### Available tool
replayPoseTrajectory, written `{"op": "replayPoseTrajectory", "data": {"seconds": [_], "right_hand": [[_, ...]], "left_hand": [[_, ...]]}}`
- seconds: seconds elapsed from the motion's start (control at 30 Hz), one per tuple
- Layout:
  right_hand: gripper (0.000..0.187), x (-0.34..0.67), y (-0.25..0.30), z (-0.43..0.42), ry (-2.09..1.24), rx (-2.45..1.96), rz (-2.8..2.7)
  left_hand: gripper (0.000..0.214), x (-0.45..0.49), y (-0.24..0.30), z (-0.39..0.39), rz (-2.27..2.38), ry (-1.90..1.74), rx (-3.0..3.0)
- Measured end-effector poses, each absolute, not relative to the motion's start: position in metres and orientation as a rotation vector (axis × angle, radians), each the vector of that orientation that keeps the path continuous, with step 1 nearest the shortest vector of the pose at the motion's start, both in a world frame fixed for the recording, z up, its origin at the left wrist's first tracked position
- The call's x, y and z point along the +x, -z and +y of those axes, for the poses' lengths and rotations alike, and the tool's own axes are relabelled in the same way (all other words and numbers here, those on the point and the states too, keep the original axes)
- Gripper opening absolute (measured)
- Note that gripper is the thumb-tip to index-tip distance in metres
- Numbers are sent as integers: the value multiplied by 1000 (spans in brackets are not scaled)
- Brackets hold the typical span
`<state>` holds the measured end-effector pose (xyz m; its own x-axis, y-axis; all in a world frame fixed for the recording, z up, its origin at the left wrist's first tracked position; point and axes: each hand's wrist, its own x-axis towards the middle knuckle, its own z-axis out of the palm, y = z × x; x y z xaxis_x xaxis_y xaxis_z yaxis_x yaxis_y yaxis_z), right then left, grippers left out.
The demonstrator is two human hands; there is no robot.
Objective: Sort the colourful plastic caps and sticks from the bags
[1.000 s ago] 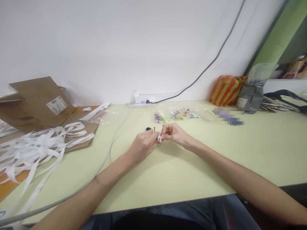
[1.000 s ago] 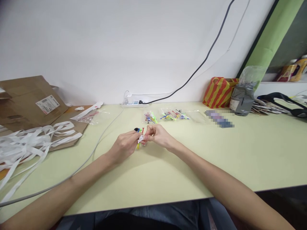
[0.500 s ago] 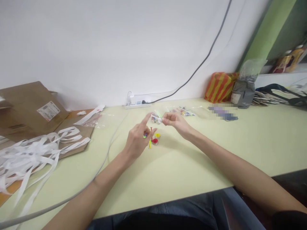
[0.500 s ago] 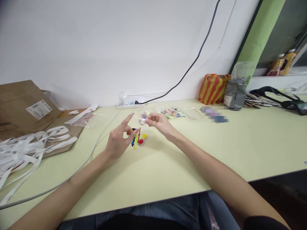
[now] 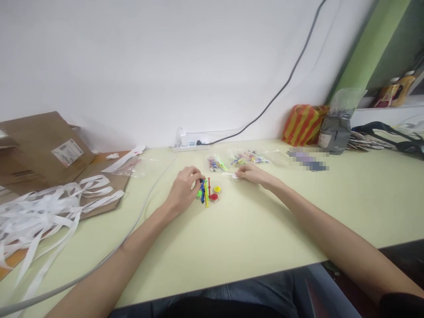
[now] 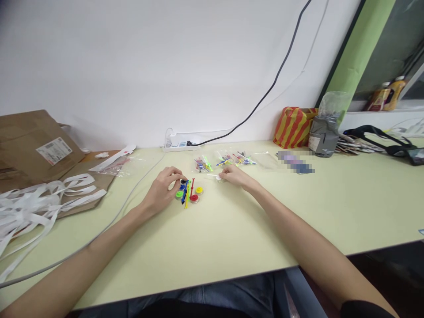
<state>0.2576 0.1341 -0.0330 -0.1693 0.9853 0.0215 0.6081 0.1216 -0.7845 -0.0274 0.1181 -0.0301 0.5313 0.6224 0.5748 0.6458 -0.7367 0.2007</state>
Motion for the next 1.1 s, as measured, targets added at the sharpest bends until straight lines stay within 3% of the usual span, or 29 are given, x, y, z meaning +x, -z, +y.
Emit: {"op": "replayPoseTrajectory", "data": {"seconds": [0.3, 0.47, 0.63, 1.1], "right_hand": [[28, 265, 47, 144, -762, -1573, -1920], [19, 264, 54, 158, -661, -1527, -1878], [22, 260, 51, 162, -638, -1552, -1894], [17, 234, 49, 151, -305, -1683, -1979]], "left_hand": [[27, -29, 31, 120, -1112, 991, -2710], [29, -26, 30, 117, -1105, 993, -2713], [33, -22, 30, 113, -1082, 1003, -2735], [31, 4, 32, 90, -968, 665, -2946]]}}
